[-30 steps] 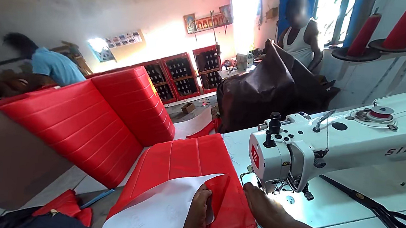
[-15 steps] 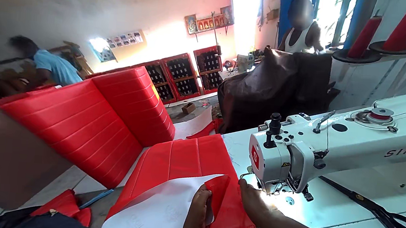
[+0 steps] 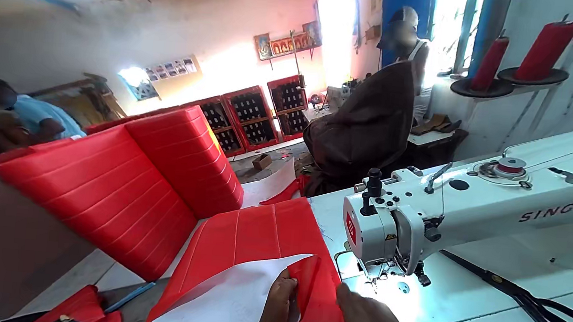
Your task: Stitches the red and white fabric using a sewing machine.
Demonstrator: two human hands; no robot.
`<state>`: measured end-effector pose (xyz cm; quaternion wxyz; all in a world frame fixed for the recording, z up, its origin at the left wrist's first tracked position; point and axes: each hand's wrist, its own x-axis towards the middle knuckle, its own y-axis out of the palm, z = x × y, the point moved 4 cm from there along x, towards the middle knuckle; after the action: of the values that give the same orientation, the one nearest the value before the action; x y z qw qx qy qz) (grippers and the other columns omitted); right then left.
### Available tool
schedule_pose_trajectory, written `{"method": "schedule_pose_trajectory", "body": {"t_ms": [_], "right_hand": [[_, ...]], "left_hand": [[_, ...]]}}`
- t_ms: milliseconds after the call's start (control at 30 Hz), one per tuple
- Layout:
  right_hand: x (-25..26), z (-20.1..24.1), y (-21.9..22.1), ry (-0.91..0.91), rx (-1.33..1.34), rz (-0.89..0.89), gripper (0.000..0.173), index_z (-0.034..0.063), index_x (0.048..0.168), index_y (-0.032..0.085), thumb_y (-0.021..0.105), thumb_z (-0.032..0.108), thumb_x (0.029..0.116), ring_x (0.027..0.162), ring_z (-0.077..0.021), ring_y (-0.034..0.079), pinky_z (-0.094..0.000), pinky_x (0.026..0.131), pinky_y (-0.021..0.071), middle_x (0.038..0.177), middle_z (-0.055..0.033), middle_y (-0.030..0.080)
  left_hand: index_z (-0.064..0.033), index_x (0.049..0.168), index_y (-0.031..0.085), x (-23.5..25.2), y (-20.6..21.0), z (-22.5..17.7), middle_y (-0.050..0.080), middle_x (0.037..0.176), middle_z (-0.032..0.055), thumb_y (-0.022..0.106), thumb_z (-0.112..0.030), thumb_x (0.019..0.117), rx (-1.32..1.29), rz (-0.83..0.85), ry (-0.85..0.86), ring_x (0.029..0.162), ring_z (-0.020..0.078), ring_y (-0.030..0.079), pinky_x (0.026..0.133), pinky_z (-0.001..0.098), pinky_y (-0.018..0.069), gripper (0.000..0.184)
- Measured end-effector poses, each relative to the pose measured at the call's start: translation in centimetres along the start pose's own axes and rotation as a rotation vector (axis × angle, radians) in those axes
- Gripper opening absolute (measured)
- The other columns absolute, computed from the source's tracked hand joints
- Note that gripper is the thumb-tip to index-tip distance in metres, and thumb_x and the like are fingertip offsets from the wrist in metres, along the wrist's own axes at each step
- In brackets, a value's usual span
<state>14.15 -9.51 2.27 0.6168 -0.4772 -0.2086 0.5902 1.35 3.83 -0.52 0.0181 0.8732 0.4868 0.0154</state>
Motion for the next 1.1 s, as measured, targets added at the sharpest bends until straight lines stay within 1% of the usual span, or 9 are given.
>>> {"method": "schedule_pose_trajectory", "body": {"t_ms": [133, 233, 300, 467, 567, 667, 900, 1033, 1100], "right_hand": [[-2.1, -1.5, 0.5, 0.055, -0.015, 0.038, 0.059, -0.0021, 0.137, 0.048, 0.044, 0.050, 0.1077, 0.103, -0.0405, 0.069, -0.0540, 0.083, 0.0572, 0.127, -0.0252, 0.059], [-1.6, -1.8, 0.9, 0.052, 0.014, 0.036, 0.061, -0.0011, 0.135, 0.052, 0.052, 0.052, 0.1037, 0.110, -0.0390, 0.067, -0.0541, 0.086, 0.0561, 0.132, -0.0238, 0.057], [-1.2, -1.9, 1.0, 0.054, 0.160, 0.026, 0.057, 0.0013, 0.136, 0.053, 0.057, 0.047, 0.1022, 0.113, -0.0374, 0.065, -0.0547, 0.091, 0.0540, 0.132, -0.0216, 0.058], [-0.4, -1.6, 2.3, 0.007, 0.914, -0.072, 0.040, 0.0003, 0.136, 0.046, 0.059, 0.019, 0.1024, 0.097, -0.0243, 0.067, -0.0424, 0.089, 0.0544, 0.110, -0.0160, 0.066], [-1.6, 0.6, 2.6, -0.173, 0.948, -0.210, 0.047, -0.0037, 0.142, 0.047, 0.060, 0.011, 0.0993, 0.113, -0.0292, 0.063, -0.0412, 0.097, 0.0537, 0.130, -0.0230, 0.058], [-2.5, 3.6, 2.9, -0.434, 0.640, -0.226, 0.047, -0.0077, 0.142, 0.054, 0.060, 0.010, 0.0993, 0.114, -0.0414, 0.063, -0.0482, 0.097, 0.0544, 0.137, -0.0327, 0.052], [-1.3, 6.7, 4.3, -0.462, 0.262, 0.122, 0.052, -0.0042, 0.147, 0.049, 0.057, 0.025, 0.1048, 0.132, -0.0474, 0.051, -0.0563, 0.108, 0.0459, 0.153, -0.0297, 0.041], [0.5, 3.9, 3.2, -0.501, 0.649, -0.166, 0.032, -0.0063, 0.119, 0.065, 0.052, 0.019, 0.1059, 0.094, -0.0315, 0.068, -0.0450, 0.087, 0.0550, 0.107, -0.0233, 0.068], [2.1, 2.2, 2.7, -0.342, 0.822, -0.218, 0.030, -0.0050, 0.118, 0.059, 0.051, 0.021, 0.1060, 0.081, -0.0225, 0.065, -0.0384, 0.078, 0.0551, 0.095, -0.0164, 0.066]], "left_hand": [[0.0007, 0.104, 0.066, 0.5, -0.1, 0.7, 0.067, 0.100, 0.0037, 0.045, -0.009, 0.0906, 0.258, 0.136, 0.137, 0.093, 0.0087, 0.066, 0.086, 0.0292, 0.0553, 0.027], [-0.0006, 0.098, 0.076, 0.2, 0.3, 0.7, 0.063, 0.129, 0.0135, 0.050, -0.021, 0.0851, 0.543, 0.300, 0.413, 0.129, 0.0221, 0.052, 0.110, 0.0550, 0.0308, 0.035], [-0.0017, 0.094, 0.078, -0.2, 0.6, 0.4, 0.063, 0.137, 0.0176, 0.051, -0.028, 0.0870, 0.632, 0.357, 0.499, 0.138, 0.0300, 0.049, 0.114, 0.0598, 0.0286, 0.038], [0.0086, 0.104, 0.071, -0.1, 0.2, 0.6, 0.070, 0.120, 0.0188, 0.046, -0.012, 0.0869, 0.466, 0.313, 0.368, 0.124, 0.0221, 0.062, 0.110, 0.0404, 0.0437, 0.037], [-0.0059, 0.101, 0.055, 0.4, -0.1, 1.0, 0.067, 0.097, -0.0004, 0.043, -0.051, 0.1023, 0.158, 0.303, 0.317, 0.099, 0.0087, 0.063, 0.093, 0.0289, 0.0510, 0.046], [-0.0109, 0.106, 0.054, 0.3, -0.5, 1.0, 0.061, 0.089, -0.0076, 0.043, -0.083, 0.0883, 0.104, 0.315, 0.258, 0.082, 0.0015, 0.059, 0.075, 0.0218, 0.0523, 0.075], [-0.0053, 0.101, 0.055, -0.1, -0.2, 0.1, 0.059, 0.077, -0.0031, 0.041, -0.014, 0.1060, 0.205, 0.246, -0.031, 0.068, 0.0044, 0.060, 0.067, 0.0230, 0.0539, 0.017], [-0.0049, 0.103, 0.057, -0.2, -0.1, -0.2, 0.062, 0.079, -0.0047, 0.033, -0.011, 0.1081, 0.098, 0.212, -0.024, 0.072, 0.0016, 0.063, 0.072, 0.0212, 0.0554, 0.025], [-0.0033, 0.108, 0.056, -0.1, -0.2, 0.0, 0.065, 0.083, -0.0031, 0.033, -0.012, 0.1088, 0.056, 0.225, -0.023, 0.076, 0.0032, 0.065, 0.076, 0.0233, 0.0572, 0.024]]}}
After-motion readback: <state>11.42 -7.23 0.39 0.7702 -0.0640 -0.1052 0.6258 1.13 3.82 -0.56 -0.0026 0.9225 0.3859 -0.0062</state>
